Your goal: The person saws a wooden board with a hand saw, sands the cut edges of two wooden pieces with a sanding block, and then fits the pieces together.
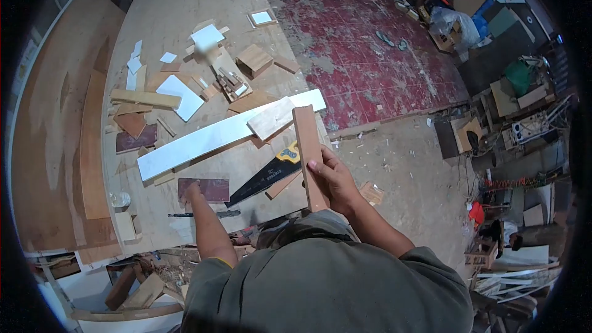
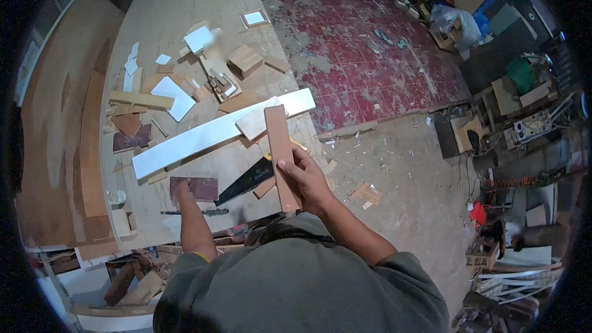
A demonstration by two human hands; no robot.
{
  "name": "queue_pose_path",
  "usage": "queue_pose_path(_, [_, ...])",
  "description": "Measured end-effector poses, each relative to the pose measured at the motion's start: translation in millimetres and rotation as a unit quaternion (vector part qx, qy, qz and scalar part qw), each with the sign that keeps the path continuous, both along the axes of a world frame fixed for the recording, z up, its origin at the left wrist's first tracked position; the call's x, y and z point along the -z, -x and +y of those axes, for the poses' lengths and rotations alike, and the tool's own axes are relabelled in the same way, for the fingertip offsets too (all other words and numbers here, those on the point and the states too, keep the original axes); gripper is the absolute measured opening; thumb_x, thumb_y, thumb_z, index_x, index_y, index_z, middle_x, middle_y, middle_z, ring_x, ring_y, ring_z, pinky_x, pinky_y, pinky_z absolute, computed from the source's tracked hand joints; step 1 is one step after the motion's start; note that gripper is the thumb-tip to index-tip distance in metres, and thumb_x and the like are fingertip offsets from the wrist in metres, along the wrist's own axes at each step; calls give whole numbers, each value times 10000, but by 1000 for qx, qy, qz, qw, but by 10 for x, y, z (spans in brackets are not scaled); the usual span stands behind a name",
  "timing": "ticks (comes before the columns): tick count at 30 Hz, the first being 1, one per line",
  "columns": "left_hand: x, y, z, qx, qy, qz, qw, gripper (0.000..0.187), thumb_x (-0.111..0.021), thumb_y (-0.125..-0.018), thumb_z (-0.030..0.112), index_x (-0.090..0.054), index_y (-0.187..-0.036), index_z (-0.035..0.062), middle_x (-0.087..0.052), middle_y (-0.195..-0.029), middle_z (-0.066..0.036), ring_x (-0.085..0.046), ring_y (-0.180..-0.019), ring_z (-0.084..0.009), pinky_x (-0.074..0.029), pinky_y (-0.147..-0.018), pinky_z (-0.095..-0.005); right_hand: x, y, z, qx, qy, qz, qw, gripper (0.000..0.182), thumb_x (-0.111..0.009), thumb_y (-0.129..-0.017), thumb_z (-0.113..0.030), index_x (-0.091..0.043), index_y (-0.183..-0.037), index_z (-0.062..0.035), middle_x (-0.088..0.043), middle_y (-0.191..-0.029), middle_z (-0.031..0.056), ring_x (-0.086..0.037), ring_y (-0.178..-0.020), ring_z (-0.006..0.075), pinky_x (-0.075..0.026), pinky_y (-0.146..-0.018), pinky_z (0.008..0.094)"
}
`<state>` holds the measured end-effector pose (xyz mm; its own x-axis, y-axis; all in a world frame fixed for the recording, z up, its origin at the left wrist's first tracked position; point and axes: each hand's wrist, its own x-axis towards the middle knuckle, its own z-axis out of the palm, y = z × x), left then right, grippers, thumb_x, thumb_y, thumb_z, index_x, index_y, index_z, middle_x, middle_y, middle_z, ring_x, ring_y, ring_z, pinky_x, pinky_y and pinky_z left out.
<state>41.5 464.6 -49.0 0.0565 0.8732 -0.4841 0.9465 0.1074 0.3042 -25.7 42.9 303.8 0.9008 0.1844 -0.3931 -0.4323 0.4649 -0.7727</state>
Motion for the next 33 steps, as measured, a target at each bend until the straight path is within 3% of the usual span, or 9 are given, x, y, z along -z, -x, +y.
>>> queue_pose_path(1, [15,15,19,6,1,0,1000,1104,-901,-655,244,-169,-1389,-137,-443,-1392,-263,-440,-1287,-356,-408,-1035,-473,-16,2,-37,6,0,12,1000,536,-654,-939,-229,-445,-1409,-82,-600,-1131,51,-602,-998,131,-521,-840,307])
queue_pose_path(3, [65,141,52,-64,147,-306,938,1084,-846,-708,155,-80,-1425,-119,-335,-1438,-309,-499,-1245,-375,-429,-1059,-467,-86,-5,-81,13,3,12,1000,534,-624,-942,-353,-457,-1395,-124,-601,-1038,35,-611,-947,140,-538,-776,338])
queue_pose_path(6, [506,104,274,-85,91,-336,934,906,-806,-757,138,-237,-1416,-109,-452,-1373,-248,-560,-1178,-361,-457,-1030,-479,-91,-10,-179,29,-9,8,1000,516,-608,-952,-368,-457,-1382,-126,-607,-1055,26,-607,-950,143,-539,-779,362])
queue_pose_path(9, [-575,329,-166,-130,267,-505,810,622,-764,-816,112,-451,-1314,-91,-567,-1255,-206,-606,-1117,-324,-490,-996,-474,-118,-46,-243,33,-15,8,999,463,-575,-976,-364,-461,-1361,-133,-619,-1061,25,-608,-959,159,-536,-791,366])
queue_pose_path(12, [-735,387,-206,-153,264,-531,791,407,-721,-875,136,-582,-1222,-26,-635,-1158,-157,-639,-1053,-294,-510,-961,-480,-113,-67,-242,40,-9,15,999,416,-552,-991,-344,-478,-1328,-112,-628,-1063,46,-614,-958,181,-539,-806,369])
queue_pose_path(19, [-1961,658,-776,-56,369,-611,698,410,-684,-925,269,-580,-1249,40,-633,-1209,-123,-602,-1134,-271,-478,-990,-441,111,-249,-257,94,-337,116,929,266,-533,-965,-212,-546,-1061,36,-600,-970,133,-632,-910,255,-557,-863,401])
queue_pose_path(21, [-2252,684,-951,-61,447,-647,615,548,-590,-949,342,-487,-1386,28,-566,-1341,-186,-573,-1199,-367,-459,-1023,-516,113,-298,-240,94,-401,107,905,204,-532,-939,-153,-529,-987,45,-561,-896,111,-599,-848,228,-548,-828,371])
queue_pose_path(27, [-3053,668,-1602,75,600,-661,445,762,-493,-912,425,-227,-1567,139,-316,-1558,-246,-520,-1258,-436,-441,-1044,-548,-315,-285,8,162,-312,-2,936,195,-559,-952,-164,-492,-1130,-119,-534,-857,62,-563,-826,182,-511,-752,392])
queue_pose_path(33, [-3216,586,-1988,104,633,-643,419,680,-368,-1001,595,-226,-1569,250,-476,-1417,-221,-565,-1194,-348,-505,-969,-542,-588,-126,241,56,-209,-316,924,239,-528,-1015,-297,-383,-1066,-115,-464,-728,56,-497,-643,188,-488,-686,390])
